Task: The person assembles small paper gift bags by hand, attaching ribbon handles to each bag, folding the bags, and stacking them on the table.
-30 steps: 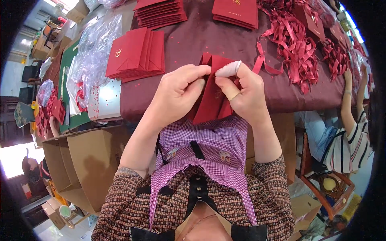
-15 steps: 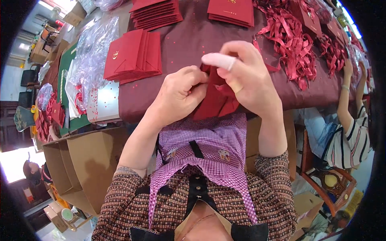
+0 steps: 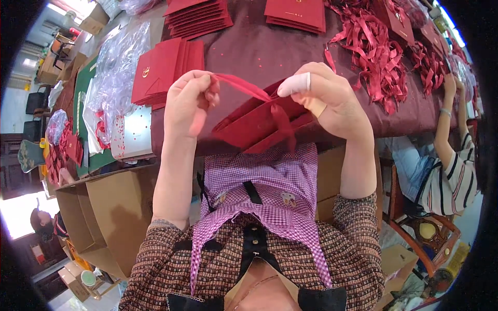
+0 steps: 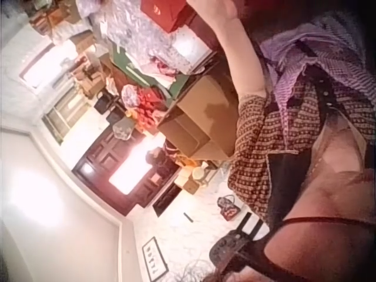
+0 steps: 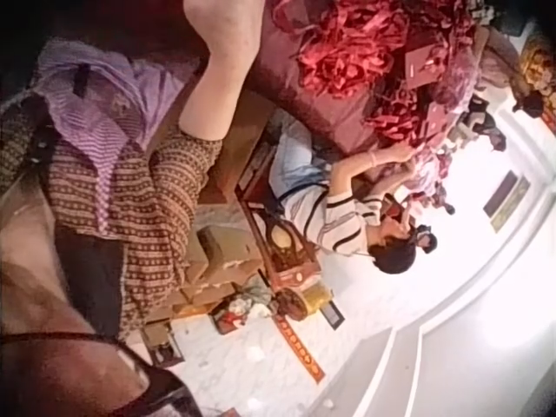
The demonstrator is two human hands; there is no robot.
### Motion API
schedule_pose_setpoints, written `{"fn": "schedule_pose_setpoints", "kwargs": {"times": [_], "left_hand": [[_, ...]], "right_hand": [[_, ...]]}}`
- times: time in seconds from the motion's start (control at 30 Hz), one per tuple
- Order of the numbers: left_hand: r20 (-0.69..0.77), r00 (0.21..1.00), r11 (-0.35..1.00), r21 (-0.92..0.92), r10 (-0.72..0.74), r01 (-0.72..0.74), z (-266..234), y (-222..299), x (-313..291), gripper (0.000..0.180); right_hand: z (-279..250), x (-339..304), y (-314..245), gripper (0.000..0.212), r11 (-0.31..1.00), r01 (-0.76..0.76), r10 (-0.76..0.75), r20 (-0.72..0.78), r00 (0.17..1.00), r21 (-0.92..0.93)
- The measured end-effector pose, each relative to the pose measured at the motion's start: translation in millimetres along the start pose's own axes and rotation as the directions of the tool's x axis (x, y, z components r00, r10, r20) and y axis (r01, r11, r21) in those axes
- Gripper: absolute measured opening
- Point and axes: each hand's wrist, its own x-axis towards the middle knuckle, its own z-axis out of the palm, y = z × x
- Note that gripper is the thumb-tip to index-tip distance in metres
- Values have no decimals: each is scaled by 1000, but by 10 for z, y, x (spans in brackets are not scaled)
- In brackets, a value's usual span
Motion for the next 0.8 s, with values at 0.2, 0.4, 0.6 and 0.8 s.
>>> {"fn": "schedule_pose_setpoints", "kwargs": {"times": [0.2, 0.4, 0.6, 0.8], "left_hand": [[-17, 831, 475, 826, 557, -302, 232, -105, -117, 15], [424, 839, 247, 820, 341, -515, 271, -173, -327, 17], [381, 902, 254, 869, 204, -425, 202, -376, -103, 14], [228, 973, 415, 883, 32, -220, 123, -330, 282, 18]], "right_hand": [[8, 41, 180, 15, 994, -109, 110, -11, 994, 4], [105, 167, 408, 16, 942, -277, 275, 39, 961, 191], [282, 129, 792, 21, 891, -402, 420, -47, 906, 209], [170, -65, 753, 32, 961, -216, 182, -194, 964, -171]]}}
